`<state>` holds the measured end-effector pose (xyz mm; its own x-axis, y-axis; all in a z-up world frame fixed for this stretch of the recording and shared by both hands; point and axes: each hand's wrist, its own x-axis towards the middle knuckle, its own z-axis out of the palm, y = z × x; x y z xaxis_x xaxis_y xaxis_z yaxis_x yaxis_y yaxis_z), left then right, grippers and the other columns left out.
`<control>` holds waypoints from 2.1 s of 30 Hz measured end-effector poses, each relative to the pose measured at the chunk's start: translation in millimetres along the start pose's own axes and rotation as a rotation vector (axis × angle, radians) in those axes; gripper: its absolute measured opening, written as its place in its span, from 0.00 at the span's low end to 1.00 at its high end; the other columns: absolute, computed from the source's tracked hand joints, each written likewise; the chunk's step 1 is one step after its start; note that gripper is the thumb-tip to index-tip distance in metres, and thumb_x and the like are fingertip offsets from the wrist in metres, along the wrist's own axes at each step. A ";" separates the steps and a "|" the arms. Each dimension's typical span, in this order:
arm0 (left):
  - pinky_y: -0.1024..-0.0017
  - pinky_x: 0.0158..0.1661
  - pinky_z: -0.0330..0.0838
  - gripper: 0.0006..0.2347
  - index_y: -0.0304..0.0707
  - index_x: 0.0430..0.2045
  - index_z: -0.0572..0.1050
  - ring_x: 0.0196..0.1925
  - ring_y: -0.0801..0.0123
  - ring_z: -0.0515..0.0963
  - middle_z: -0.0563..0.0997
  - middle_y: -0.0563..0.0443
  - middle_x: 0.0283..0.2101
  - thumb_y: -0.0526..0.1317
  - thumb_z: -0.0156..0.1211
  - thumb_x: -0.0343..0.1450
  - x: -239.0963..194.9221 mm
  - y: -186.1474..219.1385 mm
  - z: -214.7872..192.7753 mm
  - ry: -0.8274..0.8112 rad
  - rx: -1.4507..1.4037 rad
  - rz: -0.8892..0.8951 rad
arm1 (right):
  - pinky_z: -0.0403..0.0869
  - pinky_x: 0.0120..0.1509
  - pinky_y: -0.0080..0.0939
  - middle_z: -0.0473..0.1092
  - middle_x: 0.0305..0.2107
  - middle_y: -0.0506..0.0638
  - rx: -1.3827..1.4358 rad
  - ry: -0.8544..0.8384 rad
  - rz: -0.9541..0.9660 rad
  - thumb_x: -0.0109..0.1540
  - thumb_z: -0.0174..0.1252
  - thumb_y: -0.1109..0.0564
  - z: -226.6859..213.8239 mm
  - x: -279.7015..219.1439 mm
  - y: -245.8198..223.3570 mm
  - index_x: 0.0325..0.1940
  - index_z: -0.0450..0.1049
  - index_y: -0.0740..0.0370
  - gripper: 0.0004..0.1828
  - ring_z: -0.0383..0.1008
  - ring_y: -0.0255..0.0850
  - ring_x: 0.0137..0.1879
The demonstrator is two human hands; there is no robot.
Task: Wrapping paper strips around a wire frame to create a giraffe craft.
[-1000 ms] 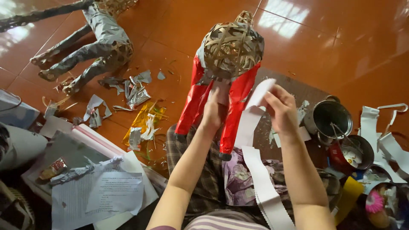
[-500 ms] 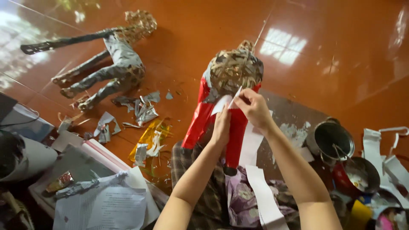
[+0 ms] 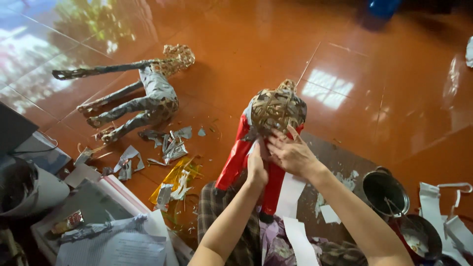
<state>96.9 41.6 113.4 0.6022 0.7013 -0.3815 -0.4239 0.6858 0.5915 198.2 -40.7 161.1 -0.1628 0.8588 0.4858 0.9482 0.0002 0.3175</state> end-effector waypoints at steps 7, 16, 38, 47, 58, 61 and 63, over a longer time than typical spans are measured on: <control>0.54 0.64 0.68 0.27 0.17 0.61 0.67 0.64 0.52 0.75 0.73 0.27 0.62 0.50 0.54 0.77 -10.2 7.0 10.2 0.059 0.042 0.017 | 0.48 0.79 0.68 0.73 0.32 0.47 -0.085 -0.073 -0.071 0.64 0.46 0.37 29.9 -1.3 12.9 0.30 0.73 0.49 0.20 0.72 0.48 0.59; 0.53 0.61 0.68 0.28 0.15 0.53 0.74 0.61 0.52 0.75 0.76 0.17 0.54 0.52 0.50 0.77 -45.2 26.7 26.3 -0.098 0.619 0.207 | 0.64 0.75 0.54 0.75 0.49 0.50 0.392 0.196 0.374 0.66 0.51 0.59 37.4 -16.6 3.2 0.46 0.77 0.56 0.10 0.73 0.47 0.62; 0.40 0.51 0.77 0.33 0.80 0.72 0.45 0.60 0.26 0.71 0.38 0.23 0.75 0.37 0.53 0.75 -19.1 16.7 28.0 -0.437 1.761 0.272 | 0.77 0.60 0.63 0.72 0.53 0.65 1.319 0.828 1.634 0.72 0.54 0.55 66.0 -45.3 -38.2 0.63 0.71 0.64 0.16 0.76 0.57 0.57; 0.41 0.49 0.79 0.29 0.83 0.71 0.48 0.58 0.26 0.74 0.43 0.24 0.75 0.45 0.54 0.77 -4.6 -4.8 6.8 -0.422 1.790 0.347 | 0.75 0.55 0.52 0.75 0.45 0.61 1.401 0.806 1.631 0.68 0.64 0.49 123.5 -47.3 -42.4 0.59 0.74 0.64 0.21 0.76 0.46 0.49; 0.38 0.48 0.78 0.28 0.74 0.71 0.52 0.54 0.21 0.76 0.42 0.18 0.73 0.41 0.54 0.77 -18.3 22.8 5.8 -0.456 1.716 0.435 | 0.72 0.42 0.39 0.73 0.33 0.52 1.334 0.764 1.628 0.64 0.65 0.53 106.4 -2.2 -41.9 0.48 0.74 0.62 0.14 0.72 0.39 0.40; 0.37 0.48 0.78 0.27 0.75 0.71 0.52 0.55 0.23 0.76 0.41 0.20 0.74 0.42 0.52 0.77 -18.3 23.0 6.3 -0.461 1.743 0.414 | 0.72 0.46 0.43 0.74 0.36 0.55 1.017 0.824 1.621 0.59 0.65 0.61 109.5 -16.5 -38.0 0.50 0.75 0.63 0.15 0.72 0.41 0.43; 0.36 0.48 0.77 0.26 0.75 0.71 0.51 0.55 0.22 0.75 0.41 0.21 0.74 0.44 0.49 0.78 -22.9 23.3 6.8 -0.465 1.736 0.414 | 0.71 0.50 0.41 0.72 0.39 0.54 1.166 0.828 1.547 0.64 0.61 0.60 92.1 -11.7 -38.7 0.52 0.73 0.63 0.13 0.72 0.41 0.47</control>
<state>77.9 40.2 140.8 0.8971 0.4416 -0.0133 0.3325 -0.6551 0.6784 188.4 -3.5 68.1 0.9933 0.1010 0.0569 0.0349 0.2071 -0.9777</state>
